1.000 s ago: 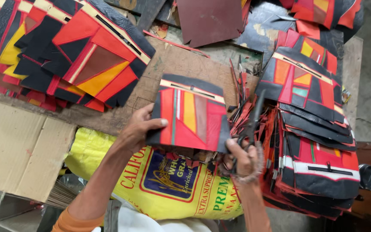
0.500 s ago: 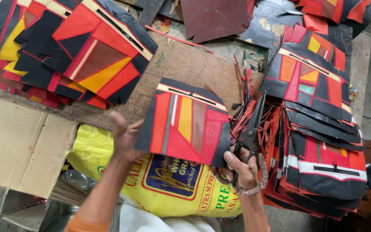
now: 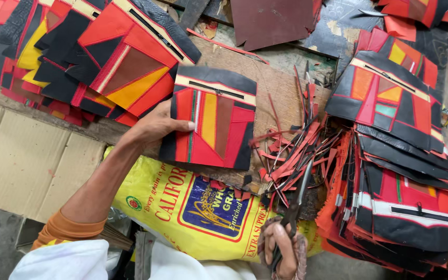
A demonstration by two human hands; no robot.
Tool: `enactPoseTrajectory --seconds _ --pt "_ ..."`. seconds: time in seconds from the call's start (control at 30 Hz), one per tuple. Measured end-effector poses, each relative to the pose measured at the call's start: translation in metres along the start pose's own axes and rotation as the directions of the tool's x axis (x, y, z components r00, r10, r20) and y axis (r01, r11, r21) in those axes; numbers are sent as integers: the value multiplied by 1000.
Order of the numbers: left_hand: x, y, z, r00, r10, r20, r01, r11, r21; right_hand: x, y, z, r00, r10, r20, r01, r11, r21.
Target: The person uses shears to trim excess material from the edges of colorful leather pouches with zippers. They hold each pouch with the left hand and cut along the edges with the right hand, then place the finished pouches into a stack on the left side of the table.
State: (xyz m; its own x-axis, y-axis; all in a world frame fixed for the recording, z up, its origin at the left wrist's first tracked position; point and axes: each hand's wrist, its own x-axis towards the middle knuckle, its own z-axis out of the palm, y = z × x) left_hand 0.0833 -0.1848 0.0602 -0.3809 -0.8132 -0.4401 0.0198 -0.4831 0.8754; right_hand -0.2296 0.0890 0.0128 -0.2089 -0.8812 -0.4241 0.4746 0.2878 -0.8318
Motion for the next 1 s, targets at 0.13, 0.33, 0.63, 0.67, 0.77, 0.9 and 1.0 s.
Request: enactPoseTrajectory --seconds 0.13,0.33,0.63,0.67,0.77,0.9,1.0 --pt "0 -7 -4 994 105 -12 -104 993 54 -12 12 3 994 101 -48 -102 995 -13" --pt "-13 25 -17 920 360 152 -382 911 153 -7 -9 30 980 88 180 -90 996 3" --pt "-15 66 1 979 86 -185 -2 910 414 6 -25 51 964 257 61 -236 942 -239" --pt "-13 63 2 964 -8 -266 121 905 409 6 -23 48 963 258 75 -221 919 -326" --pt "-9 54 3 975 168 -146 -51 807 589 6 -15 43 962 186 198 -147 969 -199" --pt "-11 43 -2 919 394 26 -361 811 460 2 -8 46 938 229 260 -245 969 27" --pt "-13 39 -4 922 388 14 -381 898 222 4 -10 48 903 224 366 -247 969 15"
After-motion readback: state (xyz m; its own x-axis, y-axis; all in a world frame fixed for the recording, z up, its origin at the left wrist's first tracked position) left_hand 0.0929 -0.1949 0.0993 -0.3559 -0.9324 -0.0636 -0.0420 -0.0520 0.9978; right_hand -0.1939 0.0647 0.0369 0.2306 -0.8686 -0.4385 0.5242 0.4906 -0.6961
